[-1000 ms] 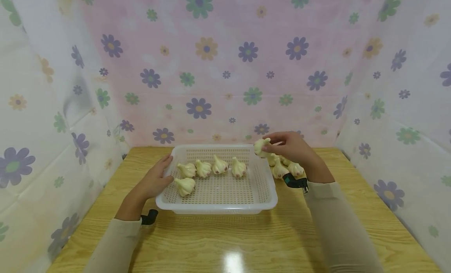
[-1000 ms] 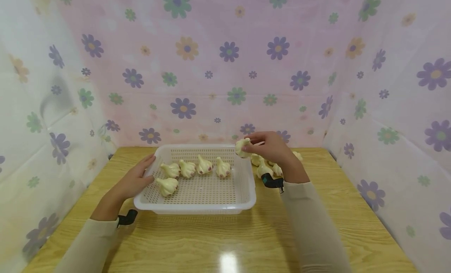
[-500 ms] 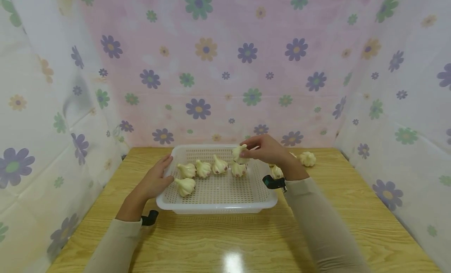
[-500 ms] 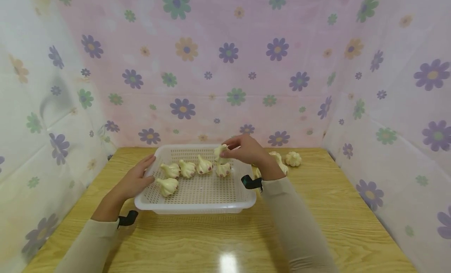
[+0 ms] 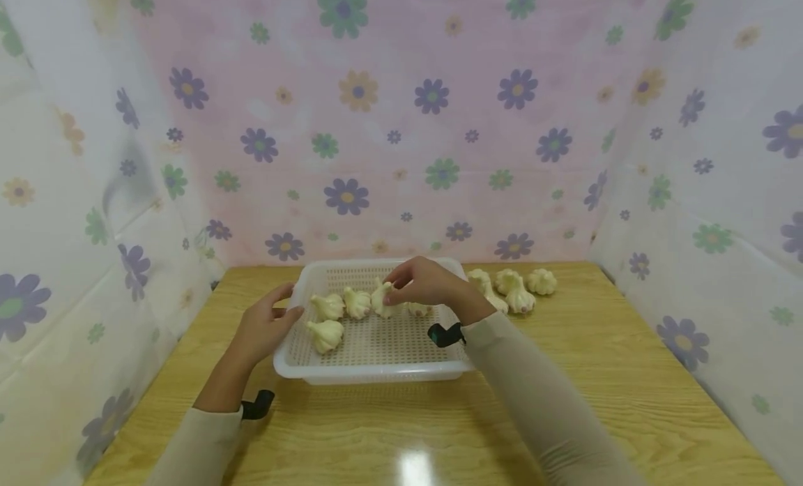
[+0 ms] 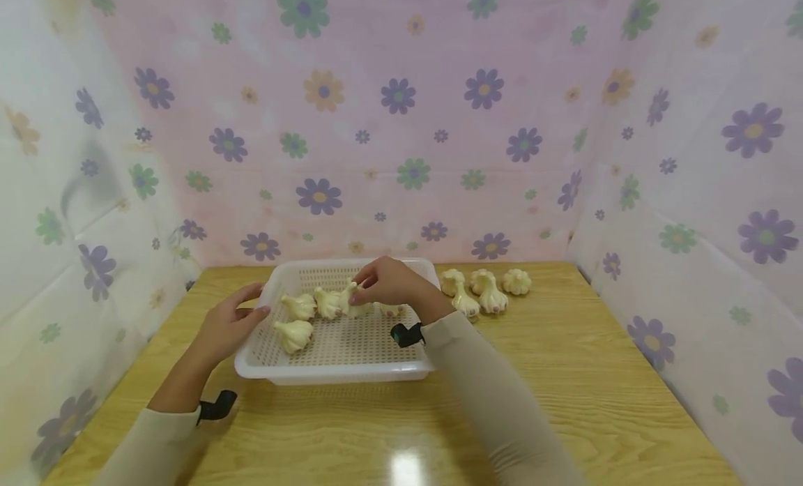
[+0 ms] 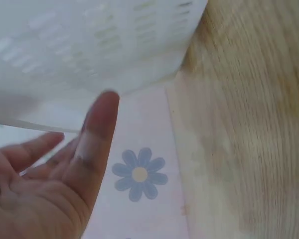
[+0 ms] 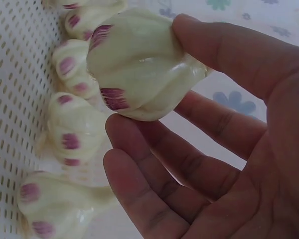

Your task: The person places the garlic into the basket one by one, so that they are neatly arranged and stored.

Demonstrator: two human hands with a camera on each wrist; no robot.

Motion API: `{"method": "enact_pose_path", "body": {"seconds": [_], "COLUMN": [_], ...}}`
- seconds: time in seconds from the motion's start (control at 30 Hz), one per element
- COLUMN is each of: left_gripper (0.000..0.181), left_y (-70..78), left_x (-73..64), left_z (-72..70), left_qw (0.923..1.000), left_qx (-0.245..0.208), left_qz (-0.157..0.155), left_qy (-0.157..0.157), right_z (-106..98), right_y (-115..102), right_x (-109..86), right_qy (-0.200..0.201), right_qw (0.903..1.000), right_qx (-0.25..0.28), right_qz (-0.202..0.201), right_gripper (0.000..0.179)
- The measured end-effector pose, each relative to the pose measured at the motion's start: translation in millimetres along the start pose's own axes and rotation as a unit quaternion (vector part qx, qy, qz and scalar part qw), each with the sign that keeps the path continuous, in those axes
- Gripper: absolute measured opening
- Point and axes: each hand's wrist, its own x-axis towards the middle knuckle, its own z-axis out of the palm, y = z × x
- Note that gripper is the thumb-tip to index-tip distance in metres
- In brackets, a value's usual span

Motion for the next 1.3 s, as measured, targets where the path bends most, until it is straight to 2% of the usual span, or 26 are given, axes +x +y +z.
{"method": "enact_pose_path", "body": {"seconds": [0.17,0.33,0.47,0.7,0.83,0.93,1.3], "left_gripper": [0.068,0.072,0.075,0.087,0.094,0.096,0.086], "left_y": [12.6,21.0,18.9,13.2,13.9,14.5,14.6], "left_x": [-16.2,-20.6,-16.8,0.3,9.5,11.3,8.6], "left_z": [1.9,9.5,11.3,7.0,11.9,16.1,16.5], "left_qw": [0.9994,0.9966,0.9929,0.9886,0.9865,0.9842,0.9853], "left_qx": [0.016,0.077,0.115,0.138,0.146,0.157,0.163], "left_qz": [-0.029,0.003,0.015,0.052,0.038,0.024,0.011], "left_qy": [0.008,0.029,0.027,-0.028,-0.063,-0.078,-0.049], "right_z": [13,24,34,43,43,44,48], "right_y": [-3,-7,-7,0,3,4,4], "right_x": [12.2,24.9,32.5,35.0,34.4,34.8,40.1], "right_qy": [-0.023,-0.04,-0.053,-0.077,-0.078,-0.079,-0.063], "right_qw": [0.9996,0.9988,0.9981,0.9957,0.9953,0.9947,0.9938], "right_qx": [0.017,0.028,0.023,0.032,0.04,0.046,0.055], "right_qz": [0.002,0.001,0.018,0.04,0.041,0.046,0.073], "right_gripper": [0.046,0.047,0.047,0.046,0.048,0.047,0.044]}}
